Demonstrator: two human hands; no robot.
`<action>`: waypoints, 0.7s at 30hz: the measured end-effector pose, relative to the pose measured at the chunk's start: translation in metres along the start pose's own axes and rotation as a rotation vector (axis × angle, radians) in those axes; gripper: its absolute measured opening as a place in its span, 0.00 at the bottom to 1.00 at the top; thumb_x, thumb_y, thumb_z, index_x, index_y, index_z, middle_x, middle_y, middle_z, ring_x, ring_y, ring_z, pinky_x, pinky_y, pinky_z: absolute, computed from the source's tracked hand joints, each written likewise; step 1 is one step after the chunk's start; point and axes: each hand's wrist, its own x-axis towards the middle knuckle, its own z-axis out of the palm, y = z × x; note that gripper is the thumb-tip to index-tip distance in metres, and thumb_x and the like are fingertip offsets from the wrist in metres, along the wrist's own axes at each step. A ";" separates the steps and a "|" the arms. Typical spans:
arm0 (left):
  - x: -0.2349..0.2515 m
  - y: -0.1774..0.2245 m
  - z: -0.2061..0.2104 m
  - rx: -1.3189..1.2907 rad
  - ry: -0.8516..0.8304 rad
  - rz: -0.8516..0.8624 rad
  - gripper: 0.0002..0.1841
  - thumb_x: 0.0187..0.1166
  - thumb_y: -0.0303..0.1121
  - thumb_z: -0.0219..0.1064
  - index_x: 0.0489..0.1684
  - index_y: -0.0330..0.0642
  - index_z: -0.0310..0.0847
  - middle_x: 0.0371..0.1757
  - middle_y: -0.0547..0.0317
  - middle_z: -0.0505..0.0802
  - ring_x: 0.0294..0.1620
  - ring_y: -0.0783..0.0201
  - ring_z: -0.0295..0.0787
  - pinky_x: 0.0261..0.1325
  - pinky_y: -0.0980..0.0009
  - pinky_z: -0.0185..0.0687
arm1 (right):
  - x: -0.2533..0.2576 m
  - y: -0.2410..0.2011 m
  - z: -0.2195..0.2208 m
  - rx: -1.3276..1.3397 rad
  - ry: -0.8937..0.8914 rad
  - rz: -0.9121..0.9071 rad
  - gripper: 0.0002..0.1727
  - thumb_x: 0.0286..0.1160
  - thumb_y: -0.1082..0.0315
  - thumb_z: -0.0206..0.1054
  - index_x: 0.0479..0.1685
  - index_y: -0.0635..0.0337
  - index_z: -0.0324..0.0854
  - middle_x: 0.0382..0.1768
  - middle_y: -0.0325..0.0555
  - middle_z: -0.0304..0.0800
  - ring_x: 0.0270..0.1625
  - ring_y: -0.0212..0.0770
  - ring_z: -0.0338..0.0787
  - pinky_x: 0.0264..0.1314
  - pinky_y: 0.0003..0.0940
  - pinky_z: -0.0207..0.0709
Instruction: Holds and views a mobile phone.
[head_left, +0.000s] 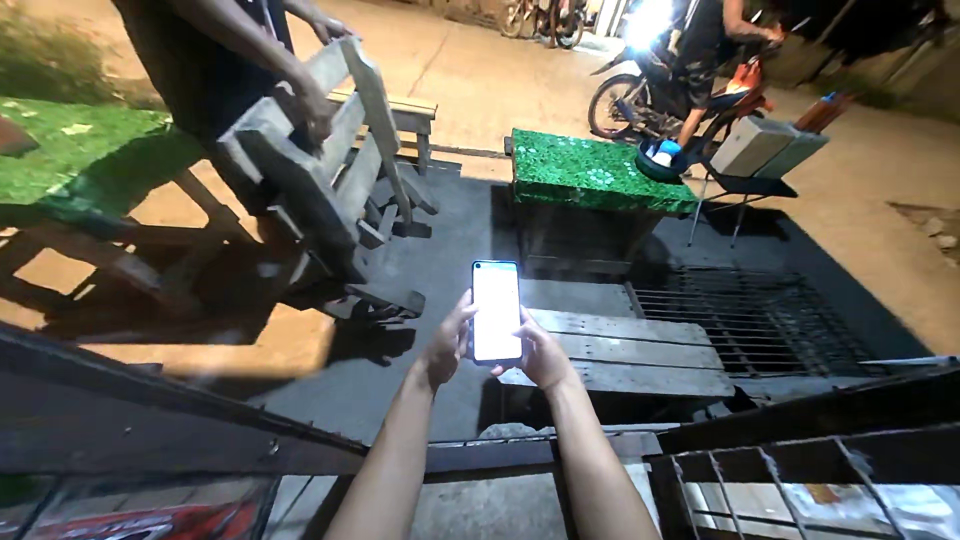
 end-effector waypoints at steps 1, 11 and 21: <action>0.000 -0.001 0.000 -0.006 -0.002 0.007 0.28 0.91 0.41 0.39 0.92 0.59 0.52 0.62 0.56 0.90 0.52 0.67 0.90 0.51 0.69 0.88 | 0.000 0.000 0.001 0.007 0.008 0.008 0.30 0.83 0.71 0.39 0.87 0.44 0.53 0.57 0.58 0.87 0.45 0.54 0.94 0.34 0.46 0.90; -0.003 0.003 0.005 -0.007 0.027 -0.007 0.28 0.89 0.32 0.40 0.91 0.55 0.53 0.56 0.59 0.89 0.45 0.75 0.89 0.44 0.79 0.84 | 0.001 0.000 -0.002 0.031 -0.034 0.007 0.30 0.80 0.73 0.41 0.84 0.49 0.53 0.58 0.57 0.85 0.47 0.53 0.93 0.35 0.47 0.90; -0.003 0.001 0.001 -0.028 -0.017 -0.017 0.30 0.88 0.30 0.41 0.93 0.58 0.49 0.61 0.58 0.88 0.50 0.71 0.89 0.48 0.74 0.87 | 0.001 0.003 -0.002 0.048 -0.014 0.007 0.33 0.75 0.77 0.47 0.83 0.49 0.55 0.52 0.57 0.88 0.41 0.52 0.94 0.32 0.44 0.90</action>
